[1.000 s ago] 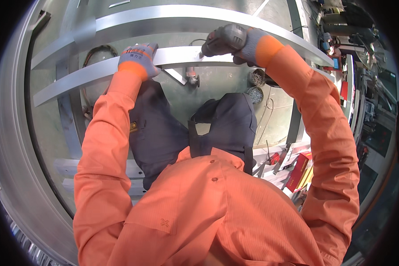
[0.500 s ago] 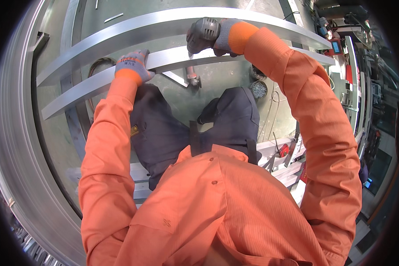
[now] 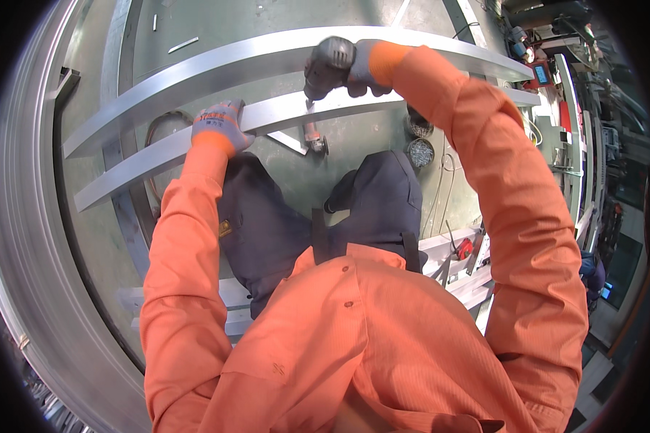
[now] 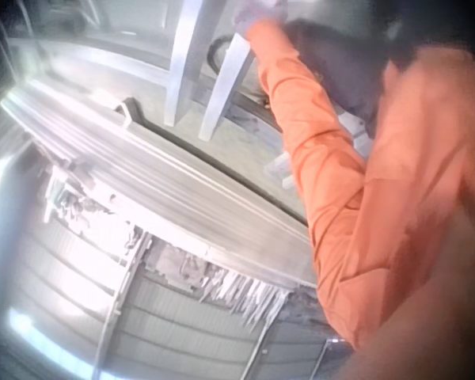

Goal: The person measures and marks curved metal bars using a square and tape measure, then drills holes at the marked points. The person repositions the bars and repeats the process on multiple sections of the frame.

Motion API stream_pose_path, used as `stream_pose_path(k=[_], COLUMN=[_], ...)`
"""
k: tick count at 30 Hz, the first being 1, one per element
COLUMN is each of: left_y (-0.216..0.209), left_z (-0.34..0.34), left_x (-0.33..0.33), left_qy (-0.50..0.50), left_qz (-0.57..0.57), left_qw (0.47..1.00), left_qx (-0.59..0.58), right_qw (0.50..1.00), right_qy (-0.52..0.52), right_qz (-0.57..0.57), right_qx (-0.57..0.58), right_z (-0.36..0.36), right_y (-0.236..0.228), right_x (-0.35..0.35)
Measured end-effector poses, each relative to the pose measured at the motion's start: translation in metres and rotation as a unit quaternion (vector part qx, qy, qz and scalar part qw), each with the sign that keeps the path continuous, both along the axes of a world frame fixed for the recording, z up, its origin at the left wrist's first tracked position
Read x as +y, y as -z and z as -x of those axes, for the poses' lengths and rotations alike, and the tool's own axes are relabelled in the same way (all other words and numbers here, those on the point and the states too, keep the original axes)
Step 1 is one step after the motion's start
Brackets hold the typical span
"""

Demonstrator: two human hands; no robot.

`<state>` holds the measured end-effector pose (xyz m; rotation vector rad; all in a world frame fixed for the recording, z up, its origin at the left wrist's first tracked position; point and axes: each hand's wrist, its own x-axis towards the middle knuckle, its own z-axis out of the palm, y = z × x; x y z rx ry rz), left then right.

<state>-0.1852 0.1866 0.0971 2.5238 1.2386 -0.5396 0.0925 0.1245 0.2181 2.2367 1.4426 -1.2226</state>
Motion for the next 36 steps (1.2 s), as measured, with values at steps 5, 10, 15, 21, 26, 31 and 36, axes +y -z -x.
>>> stream_pose_path(k=[5,10,15,21,26,31,36], left_y=[-0.001,0.005,0.036,0.021,0.023,0.018,0.027], left_z=[0.002,0.007,-0.012,-0.004,-0.004,0.0,-0.011], left_x=[0.002,0.006,0.01,0.0,-0.002,0.003,-0.001], left_qy=[0.003,-0.008,0.054,0.005,0.007,-0.008,0.008], left_qz=[0.005,-0.003,-0.04,-0.041,-0.054,-0.039,-0.037], left_qw=[1.0,1.0,0.995,0.998,0.998,0.999,0.999], left_qx=[-0.004,-0.016,-0.075,-0.042,-0.035,-0.025,-0.02], right_qw=[0.99,0.959,0.962,0.972,0.954,0.981,0.945], right_qy=[-0.095,-0.273,-0.248,-0.204,-0.291,-0.155,-0.306], right_qz=[-0.059,-0.013,-0.057,-0.115,-0.046,-0.001,-0.075], right_qx=[-0.084,-0.079,0.103,-0.029,0.06,0.119,0.081], right_z=[0.028,0.051,-0.016,0.034,0.019,0.004,-0.004], right_y=[-0.011,-0.038,0.086,-0.046,-0.015,0.001,0.046], right_x=[-0.022,0.009,0.029,-0.031,0.009,0.017,0.004])
